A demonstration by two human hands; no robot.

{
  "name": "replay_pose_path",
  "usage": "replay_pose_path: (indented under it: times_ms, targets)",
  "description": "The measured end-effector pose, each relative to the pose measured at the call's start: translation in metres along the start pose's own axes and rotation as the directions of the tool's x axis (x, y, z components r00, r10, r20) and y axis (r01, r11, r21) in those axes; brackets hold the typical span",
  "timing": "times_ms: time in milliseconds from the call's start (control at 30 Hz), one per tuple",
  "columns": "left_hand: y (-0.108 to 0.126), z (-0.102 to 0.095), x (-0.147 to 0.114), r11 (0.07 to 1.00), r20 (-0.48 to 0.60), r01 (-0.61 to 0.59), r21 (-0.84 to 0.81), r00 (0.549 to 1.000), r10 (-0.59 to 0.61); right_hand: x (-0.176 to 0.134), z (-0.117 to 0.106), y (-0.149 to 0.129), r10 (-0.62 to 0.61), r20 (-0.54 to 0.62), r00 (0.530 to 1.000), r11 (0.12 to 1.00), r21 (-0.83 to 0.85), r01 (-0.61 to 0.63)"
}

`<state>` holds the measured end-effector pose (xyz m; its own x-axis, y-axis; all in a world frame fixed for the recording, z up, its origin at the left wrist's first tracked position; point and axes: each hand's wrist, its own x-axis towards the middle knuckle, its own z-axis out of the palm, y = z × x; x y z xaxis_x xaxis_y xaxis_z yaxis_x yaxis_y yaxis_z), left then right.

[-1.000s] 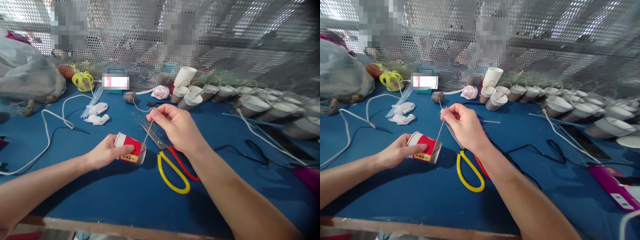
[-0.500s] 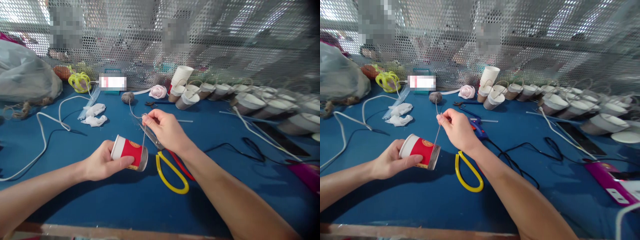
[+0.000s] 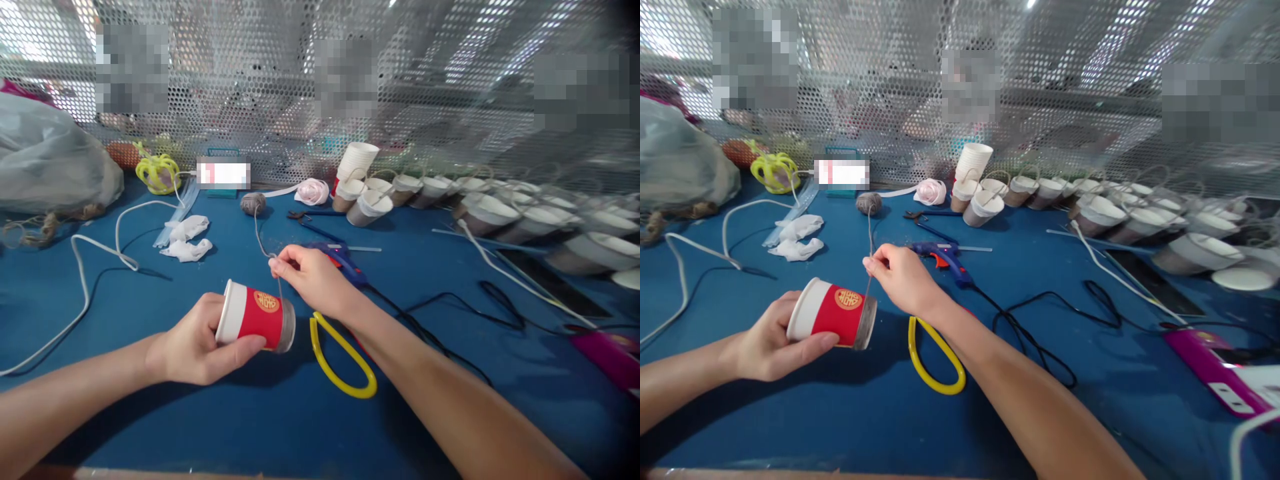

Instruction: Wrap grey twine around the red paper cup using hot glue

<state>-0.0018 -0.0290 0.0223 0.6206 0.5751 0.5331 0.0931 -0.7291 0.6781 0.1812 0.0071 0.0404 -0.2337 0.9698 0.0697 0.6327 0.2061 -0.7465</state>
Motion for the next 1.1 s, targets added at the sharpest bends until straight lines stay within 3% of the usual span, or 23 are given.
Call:
replay_pose_path:
  times_ms: [333, 400, 500, 600, 700, 900, 1100]
  targets:
    - [-0.002, -0.001, 0.001, 0.993, -0.016, -0.114, 0.028, 0.993, 0.114, -0.001, 0.007, 0.001, 0.037, 0.134, 0.99, 0.998, 0.047, -0.044]
    - [-0.001, -0.002, 0.001, 0.999, 0.001, -0.048, 0.024, 0.999, 0.048, -0.001, 0.008, 0.001, 0.041, 0.152, 0.987, 0.997, 0.057, -0.05]
    - [0.003, -0.004, 0.0, 0.978, 0.018, 0.195, -0.077, 0.981, -0.194, -0.002, 0.009, 0.002, 0.049, 0.164, 0.985, 0.995, 0.076, -0.062]
    - [0.005, -0.004, 0.0, 0.88, 0.019, 0.388, -0.275, 0.917, -0.398, 0.0, 0.009, 0.004, 0.058, 0.149, 0.987, 0.993, 0.094, -0.072]
    - [0.004, -0.002, 0.0, 0.742, 0.027, 0.485, -0.463, 0.844, -0.536, 0.002, 0.01, 0.007, 0.064, 0.145, 0.987, 0.99, 0.116, -0.081]
    - [0.001, 0.001, 0.002, 0.485, 0.045, 0.478, -0.732, 0.744, -0.666, 0.002, 0.016, 0.01, 0.066, 0.153, 0.986, 0.984, 0.153, -0.09]
    - [0.005, 0.002, 0.007, 0.367, 0.065, 0.428, -0.826, 0.719, -0.692, 0.0, 0.016, 0.007, 0.058, 0.14, 0.988, 0.984, 0.156, -0.08]
